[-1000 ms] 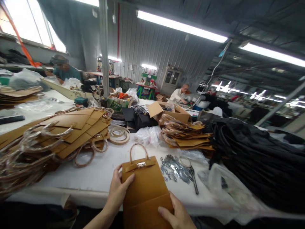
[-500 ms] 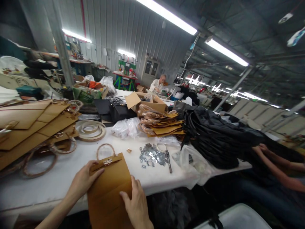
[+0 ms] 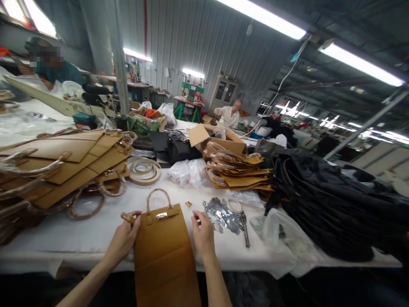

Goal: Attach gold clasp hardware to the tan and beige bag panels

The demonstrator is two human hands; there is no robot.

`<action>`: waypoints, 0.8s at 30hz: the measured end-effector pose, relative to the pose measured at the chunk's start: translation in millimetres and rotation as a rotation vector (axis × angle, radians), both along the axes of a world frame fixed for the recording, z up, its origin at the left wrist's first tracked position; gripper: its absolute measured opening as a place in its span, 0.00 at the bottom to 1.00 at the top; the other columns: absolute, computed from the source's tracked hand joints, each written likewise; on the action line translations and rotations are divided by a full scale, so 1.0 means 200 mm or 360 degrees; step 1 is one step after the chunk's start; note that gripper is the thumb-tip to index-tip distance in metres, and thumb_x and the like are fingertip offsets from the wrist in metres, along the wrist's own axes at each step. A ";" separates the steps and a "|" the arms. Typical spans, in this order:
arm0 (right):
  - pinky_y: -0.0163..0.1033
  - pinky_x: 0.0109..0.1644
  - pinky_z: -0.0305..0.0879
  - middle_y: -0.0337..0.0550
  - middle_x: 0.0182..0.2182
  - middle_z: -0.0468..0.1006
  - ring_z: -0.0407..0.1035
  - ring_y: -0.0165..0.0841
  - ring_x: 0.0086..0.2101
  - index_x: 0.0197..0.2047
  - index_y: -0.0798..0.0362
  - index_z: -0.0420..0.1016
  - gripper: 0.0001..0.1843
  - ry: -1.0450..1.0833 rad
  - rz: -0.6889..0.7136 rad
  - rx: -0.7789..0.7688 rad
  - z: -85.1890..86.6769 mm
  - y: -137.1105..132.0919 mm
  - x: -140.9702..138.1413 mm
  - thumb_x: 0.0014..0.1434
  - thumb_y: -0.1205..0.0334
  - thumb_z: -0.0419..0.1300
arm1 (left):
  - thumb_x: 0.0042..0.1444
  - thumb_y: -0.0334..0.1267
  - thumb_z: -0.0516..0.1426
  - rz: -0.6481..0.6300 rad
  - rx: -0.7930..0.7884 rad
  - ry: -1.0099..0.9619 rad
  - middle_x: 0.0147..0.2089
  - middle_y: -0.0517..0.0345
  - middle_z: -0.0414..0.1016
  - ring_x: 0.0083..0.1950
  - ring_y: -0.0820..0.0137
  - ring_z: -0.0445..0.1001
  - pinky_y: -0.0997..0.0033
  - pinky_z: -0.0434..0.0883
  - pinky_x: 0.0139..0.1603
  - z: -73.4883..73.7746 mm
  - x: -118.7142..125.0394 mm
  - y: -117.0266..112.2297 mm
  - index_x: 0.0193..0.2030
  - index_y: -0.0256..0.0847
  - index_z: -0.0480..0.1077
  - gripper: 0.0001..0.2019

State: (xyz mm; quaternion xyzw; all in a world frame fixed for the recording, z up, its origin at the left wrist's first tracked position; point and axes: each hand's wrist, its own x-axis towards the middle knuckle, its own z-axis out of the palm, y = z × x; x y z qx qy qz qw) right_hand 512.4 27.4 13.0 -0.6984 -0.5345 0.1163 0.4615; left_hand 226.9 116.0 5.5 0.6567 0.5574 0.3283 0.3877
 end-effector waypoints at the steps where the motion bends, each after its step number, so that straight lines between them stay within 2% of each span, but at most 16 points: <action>1: 0.42 0.45 0.74 0.50 0.44 0.79 0.75 0.40 0.43 0.50 0.52 0.80 0.16 -0.0007 0.0013 -0.0009 0.00 0.07 0.01 0.69 0.54 0.55 | 0.67 0.56 0.46 0.0010 -0.0020 -0.0045 0.52 0.46 0.81 0.53 0.55 0.81 0.57 0.74 0.55 0.00 -0.01 0.00 0.57 0.42 0.67 0.23; 5: 0.43 0.46 0.74 0.49 0.44 0.80 0.75 0.40 0.39 0.48 0.51 0.82 0.15 -0.0065 0.0008 -0.0091 -0.05 0.27 0.04 0.63 0.54 0.61 | 0.65 0.59 0.49 0.0010 -0.0039 -0.0177 0.57 0.44 0.80 0.59 0.54 0.79 0.56 0.72 0.62 0.00 -0.05 0.01 0.61 0.38 0.69 0.29; 9: 0.45 0.49 0.73 0.48 0.40 0.79 0.75 0.43 0.40 0.42 0.50 0.81 0.10 -0.0165 -0.0026 -0.0178 -0.10 0.34 0.04 0.58 0.57 0.66 | 0.65 0.58 0.51 0.0001 -0.0029 -0.0250 0.59 0.43 0.79 0.62 0.53 0.77 0.54 0.70 0.65 -0.01 -0.05 0.01 0.62 0.38 0.70 0.29; 11: 0.45 0.48 0.72 0.47 0.38 0.79 0.75 0.43 0.39 0.38 0.49 0.79 0.05 -0.0215 -0.0011 -0.0207 -0.11 0.34 0.04 0.60 0.58 0.64 | 0.65 0.58 0.51 -0.0007 -0.0049 -0.0266 0.60 0.43 0.78 0.62 0.53 0.76 0.54 0.69 0.65 -0.02 -0.05 0.01 0.62 0.38 0.70 0.29; 13: 0.45 0.48 0.71 0.47 0.36 0.78 0.74 0.43 0.38 0.36 0.49 0.77 0.05 -0.0271 0.0008 -0.0215 -0.10 0.32 0.03 0.62 0.60 0.61 | 0.65 0.58 0.51 -0.0010 -0.0069 -0.0280 0.60 0.44 0.78 0.62 0.53 0.76 0.55 0.69 0.66 -0.02 -0.05 0.01 0.62 0.38 0.71 0.30; 24: 0.43 0.48 0.69 0.45 0.39 0.80 0.75 0.41 0.41 0.40 0.49 0.76 0.09 -0.0357 0.0144 -0.0217 -0.05 0.16 0.06 0.64 0.65 0.53 | 0.62 0.59 0.53 -0.0033 -0.0142 -0.0329 0.60 0.42 0.78 0.64 0.52 0.74 0.53 0.65 0.69 -0.02 -0.04 0.04 0.61 0.35 0.72 0.32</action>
